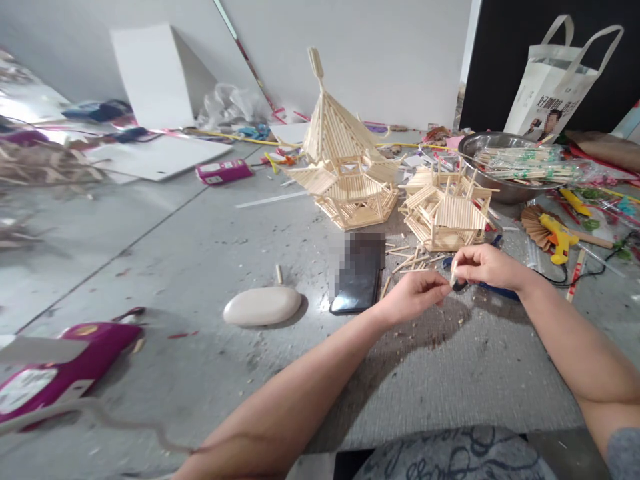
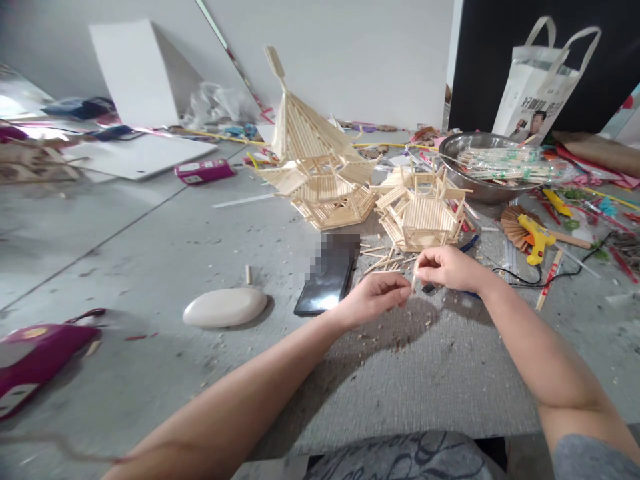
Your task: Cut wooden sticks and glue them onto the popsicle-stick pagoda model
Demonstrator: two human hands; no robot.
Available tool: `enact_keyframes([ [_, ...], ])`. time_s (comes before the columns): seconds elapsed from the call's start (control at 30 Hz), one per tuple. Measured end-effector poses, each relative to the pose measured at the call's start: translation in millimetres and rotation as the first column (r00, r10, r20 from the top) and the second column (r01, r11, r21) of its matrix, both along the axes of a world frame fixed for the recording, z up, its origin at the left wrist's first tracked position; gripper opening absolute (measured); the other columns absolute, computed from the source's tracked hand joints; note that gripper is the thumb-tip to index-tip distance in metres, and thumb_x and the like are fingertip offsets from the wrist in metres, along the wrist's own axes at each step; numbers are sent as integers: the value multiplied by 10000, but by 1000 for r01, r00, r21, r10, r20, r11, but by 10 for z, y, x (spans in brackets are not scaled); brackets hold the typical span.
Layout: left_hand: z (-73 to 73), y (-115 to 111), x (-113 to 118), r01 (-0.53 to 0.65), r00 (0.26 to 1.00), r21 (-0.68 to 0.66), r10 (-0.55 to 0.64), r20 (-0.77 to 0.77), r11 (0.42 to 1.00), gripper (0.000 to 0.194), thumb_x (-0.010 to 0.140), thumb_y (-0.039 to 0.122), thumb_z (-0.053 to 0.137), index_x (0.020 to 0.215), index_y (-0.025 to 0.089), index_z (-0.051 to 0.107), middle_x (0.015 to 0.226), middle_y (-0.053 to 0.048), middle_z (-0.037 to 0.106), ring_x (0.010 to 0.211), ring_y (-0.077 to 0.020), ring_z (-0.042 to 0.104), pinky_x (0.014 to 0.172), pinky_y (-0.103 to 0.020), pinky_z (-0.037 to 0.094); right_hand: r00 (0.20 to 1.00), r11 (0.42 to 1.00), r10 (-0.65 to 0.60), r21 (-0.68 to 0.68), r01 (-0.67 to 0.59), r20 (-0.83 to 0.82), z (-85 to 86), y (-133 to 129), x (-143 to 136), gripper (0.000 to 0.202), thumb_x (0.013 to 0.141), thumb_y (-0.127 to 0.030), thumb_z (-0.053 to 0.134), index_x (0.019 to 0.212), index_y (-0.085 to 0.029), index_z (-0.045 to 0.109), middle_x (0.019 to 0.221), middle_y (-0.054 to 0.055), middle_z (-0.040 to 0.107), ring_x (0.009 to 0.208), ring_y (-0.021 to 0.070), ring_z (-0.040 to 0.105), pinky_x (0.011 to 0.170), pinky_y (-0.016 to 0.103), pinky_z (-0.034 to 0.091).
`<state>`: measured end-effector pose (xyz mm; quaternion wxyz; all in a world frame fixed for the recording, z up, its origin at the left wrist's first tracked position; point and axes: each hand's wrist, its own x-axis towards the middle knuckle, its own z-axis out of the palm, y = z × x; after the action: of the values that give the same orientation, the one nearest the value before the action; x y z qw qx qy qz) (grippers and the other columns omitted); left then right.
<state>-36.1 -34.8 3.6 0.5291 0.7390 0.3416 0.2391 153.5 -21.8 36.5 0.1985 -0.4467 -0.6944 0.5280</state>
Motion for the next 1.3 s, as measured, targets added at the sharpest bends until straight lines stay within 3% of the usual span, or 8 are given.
enact_keyframes([
  [0.1,20,-85,38,186,973,136,-164,-160,973,179,790,264,506,757,139,629,659,-8,630,596,-92,536,561,-189,404,959,977,212,-21,-212,189,74,-9,68,73,710,-230,543,719,-160,559,636,-24,555,568,83,463,543,226,353],
  [0.23,15,-166,83,319,907,257,-216,-362,912,182,794,271,510,822,170,660,750,-21,685,650,-114,596,602,-200,418,926,977,157,80,-195,344,67,14,113,108,729,-239,511,732,-157,580,666,-4,583,586,96,479,551,231,359],
  [0.33,13,-100,44,225,911,365,-62,-407,903,196,807,252,481,802,180,663,723,-18,682,637,-120,595,589,-211,408,929,976,55,179,-128,366,32,26,103,115,737,-242,503,734,-158,581,673,5,598,602,104,504,562,232,372],
  [0.53,-23,187,-154,-199,826,535,434,-360,821,171,802,229,476,799,182,640,722,-18,666,610,-123,570,560,-221,403,941,936,-121,352,3,315,-46,15,11,168,783,-265,478,814,-171,614,698,8,631,638,117,552,616,245,405],
  [0.73,-164,210,-140,-97,793,699,480,-376,709,169,819,249,475,875,195,625,894,-59,650,897,-215,550,748,-325,449,856,852,-204,517,-85,476,-223,23,-124,303,847,-222,411,1083,-201,599,1085,68,636,988,179,569,837,313,414],
  [0.87,-201,214,-48,-41,771,750,498,-396,660,204,841,246,442,845,165,628,870,-89,634,876,-224,529,800,-358,432,759,809,-271,567,-154,592,-271,30,-125,274,848,-214,424,1053,-205,606,1077,54,632,1010,182,558,844,307,414],
  [1.0,-180,265,63,63,740,741,467,-484,668,235,857,225,400,861,155,624,863,-106,614,879,-233,530,790,-369,425,715,786,-275,578,-218,643,-296,28,-116,264,854,-214,415,1046,-193,595,1071,75,617,1008,193,552,799,299,422],
  [1.3,-21,397,261,103,562,581,435,-704,807,228,828,105,397,931,126,599,936,-150,636,934,-290,583,714,-385,480,687,789,-265,562,-249,677,-334,55,-132,237,857,-227,416,1002,-189,601,1035,78,618,1011,192,540,796,281,406],
])
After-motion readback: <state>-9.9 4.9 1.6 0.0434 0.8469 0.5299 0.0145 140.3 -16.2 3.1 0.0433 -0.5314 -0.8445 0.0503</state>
